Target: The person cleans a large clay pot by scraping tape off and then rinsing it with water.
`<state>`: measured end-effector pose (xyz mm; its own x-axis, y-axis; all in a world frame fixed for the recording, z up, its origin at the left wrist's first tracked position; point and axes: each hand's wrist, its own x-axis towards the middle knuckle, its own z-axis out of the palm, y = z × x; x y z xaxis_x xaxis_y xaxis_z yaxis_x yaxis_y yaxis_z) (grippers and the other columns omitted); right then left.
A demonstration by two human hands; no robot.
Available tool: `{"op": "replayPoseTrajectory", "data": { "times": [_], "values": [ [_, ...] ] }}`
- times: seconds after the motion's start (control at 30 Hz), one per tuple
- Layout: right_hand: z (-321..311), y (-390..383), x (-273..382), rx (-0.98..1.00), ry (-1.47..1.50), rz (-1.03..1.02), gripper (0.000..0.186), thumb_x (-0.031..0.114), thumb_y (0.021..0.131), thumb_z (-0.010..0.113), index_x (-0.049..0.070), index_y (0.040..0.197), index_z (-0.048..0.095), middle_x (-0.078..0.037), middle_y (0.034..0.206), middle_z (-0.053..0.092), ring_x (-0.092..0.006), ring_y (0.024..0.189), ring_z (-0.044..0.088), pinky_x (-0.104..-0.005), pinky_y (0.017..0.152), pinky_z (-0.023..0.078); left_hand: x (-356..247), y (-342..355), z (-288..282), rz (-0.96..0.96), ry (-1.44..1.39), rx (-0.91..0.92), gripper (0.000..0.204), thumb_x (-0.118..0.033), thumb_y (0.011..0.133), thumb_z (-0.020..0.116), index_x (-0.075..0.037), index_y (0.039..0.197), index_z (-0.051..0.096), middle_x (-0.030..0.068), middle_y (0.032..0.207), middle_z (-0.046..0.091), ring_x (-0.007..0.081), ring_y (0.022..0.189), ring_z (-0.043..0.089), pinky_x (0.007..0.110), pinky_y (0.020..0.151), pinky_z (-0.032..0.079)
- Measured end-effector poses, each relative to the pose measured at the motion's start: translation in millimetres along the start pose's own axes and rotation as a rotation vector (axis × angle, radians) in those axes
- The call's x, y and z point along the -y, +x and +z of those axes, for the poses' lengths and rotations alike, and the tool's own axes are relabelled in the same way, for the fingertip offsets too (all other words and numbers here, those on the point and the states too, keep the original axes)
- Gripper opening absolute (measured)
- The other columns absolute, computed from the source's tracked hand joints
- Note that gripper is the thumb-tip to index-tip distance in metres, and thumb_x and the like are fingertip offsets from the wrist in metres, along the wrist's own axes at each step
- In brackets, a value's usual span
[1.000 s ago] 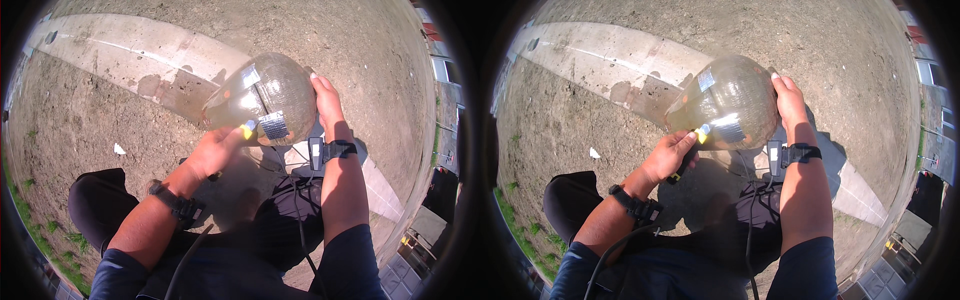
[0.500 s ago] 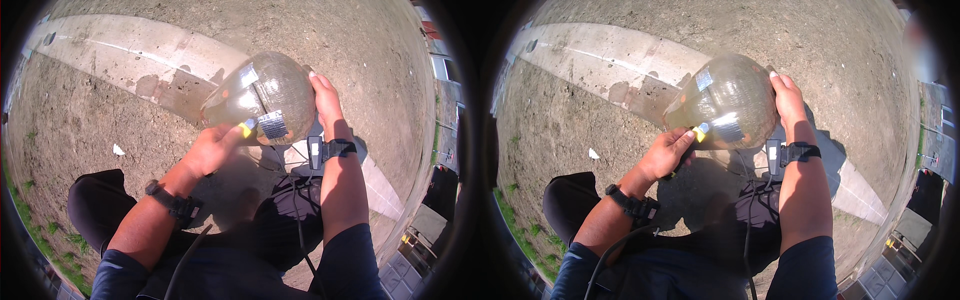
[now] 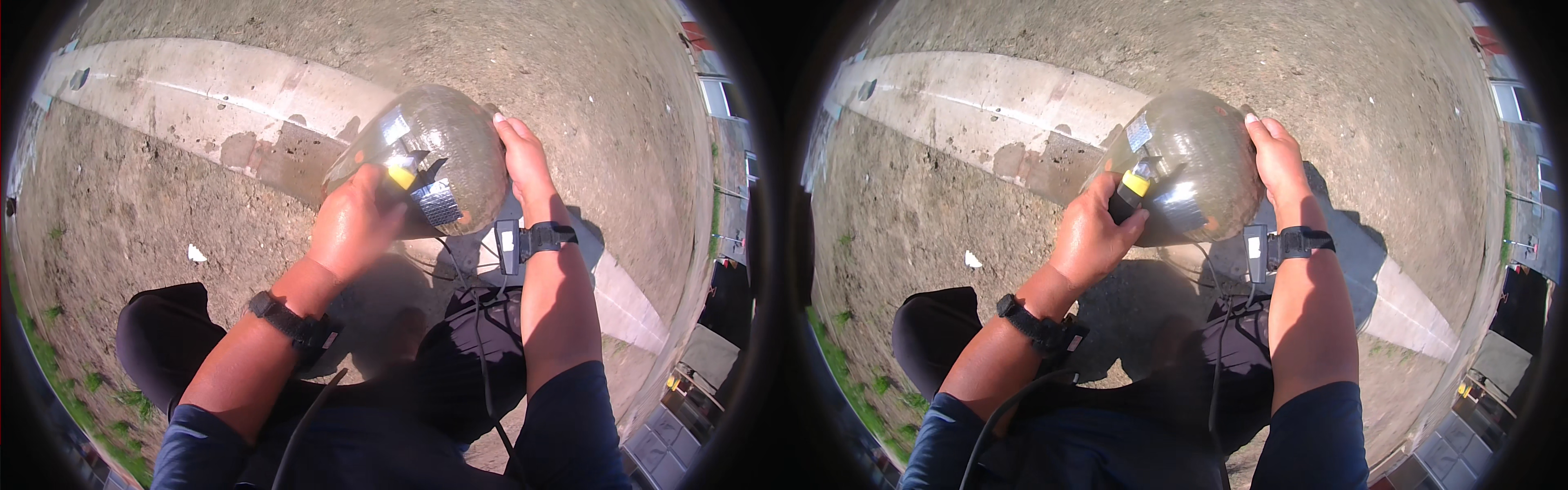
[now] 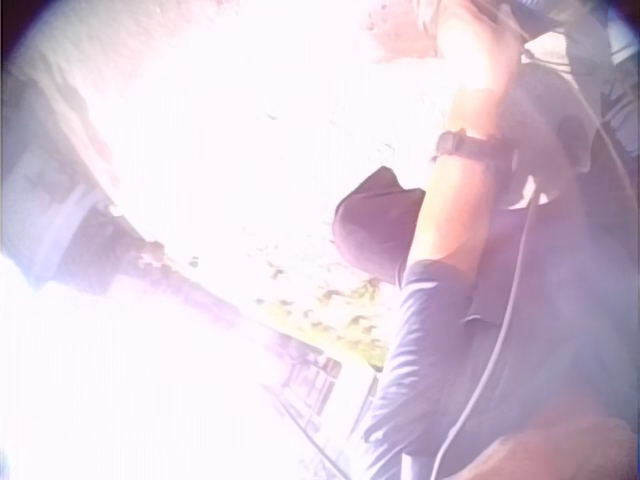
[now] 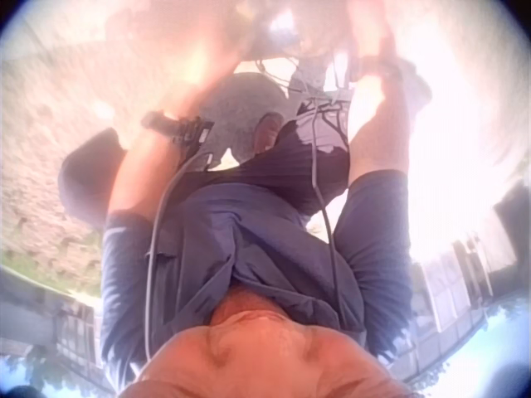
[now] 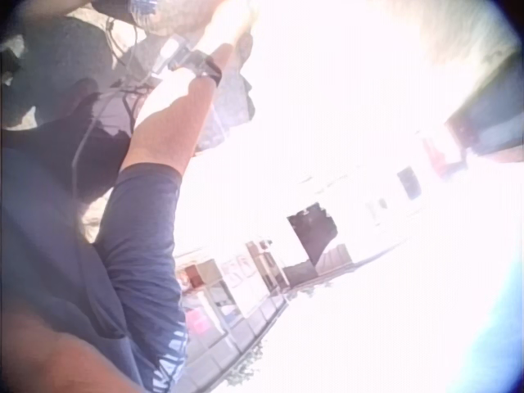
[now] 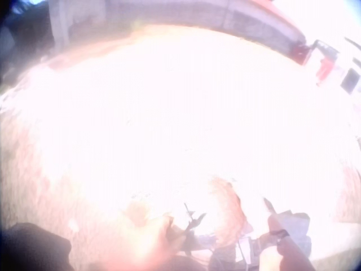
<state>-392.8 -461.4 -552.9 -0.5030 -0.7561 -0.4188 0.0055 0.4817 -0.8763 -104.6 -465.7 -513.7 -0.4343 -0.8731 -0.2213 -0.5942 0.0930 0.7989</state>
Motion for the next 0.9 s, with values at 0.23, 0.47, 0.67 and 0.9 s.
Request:
{"op": "replayPoseTrajectory", "data": {
  "times": [0.23, 0.47, 0.67, 0.9],
  "values": [
    [-1, 1, -4, -0.004, -0.05, -0.025, 0.036, 0.035, 0.1, 0.062, 0.001, 0.106, 0.069, -0.004, 0.095, 0.067, -0.0132, 0.089, 0.056, -0.0305, 0.084, 0.046, -13, 8, 8, -0.029, 0.06, -0.004, 0.038, -0.019, 0.084, 0.075, 0.001, 0.111, 0.058, 0.0233, 0.089, 0.069, 0.0379, 0.086, 0.069, 0.043, 0.075, 0.054],
    [-3, 4, -6, 0.011, -0.068, -0.016, 0.033, 0.034, 0.103, 0.059, 0.003, 0.106, 0.069, -0.002, 0.097, 0.067, -0.0117, 0.089, 0.058, -0.0283, 0.083, 0.045, -24, 12, 10, -0.056, 0.054, 0.015, 0.039, -0.017, 0.083, 0.074, 0.002, 0.112, 0.058, 0.0222, 0.09, 0.07, 0.0355, 0.086, 0.07, 0.042, 0.076, 0.054],
    [-1, 3, -6, -0.013, -0.11, -0.019, 0.033, 0.034, 0.102, 0.059, 0.003, 0.108, 0.069, -0.003, 0.097, 0.067, -0.0123, 0.09, 0.059, -0.0295, 0.083, 0.046, -28, 17, 12, -0.041, 0.071, 0.028, 0.039, -0.014, 0.081, 0.072, 0.003, 0.113, 0.058, 0.0227, 0.09, 0.069, 0.0359, 0.085, 0.07, 0.042, 0.077, 0.054],
    [-2, 8, -13, -0.035, -0.115, -0.061, 0.04, 0.04, 0.099, 0.062, 0.001, 0.101, 0.067, -0.007, 0.088, 0.064, -0.015, 0.084, 0.055, -0.0322, 0.081, 0.046, -35, 21, 10, -0.052, 0.045, 0.035, 0.038, -0.015, 0.079, 0.072, 0.004, 0.109, 0.06, 0.024, 0.089, 0.069, 0.0363, 0.085, 0.07, 0.042, 0.078, 0.054]
  ]
}}
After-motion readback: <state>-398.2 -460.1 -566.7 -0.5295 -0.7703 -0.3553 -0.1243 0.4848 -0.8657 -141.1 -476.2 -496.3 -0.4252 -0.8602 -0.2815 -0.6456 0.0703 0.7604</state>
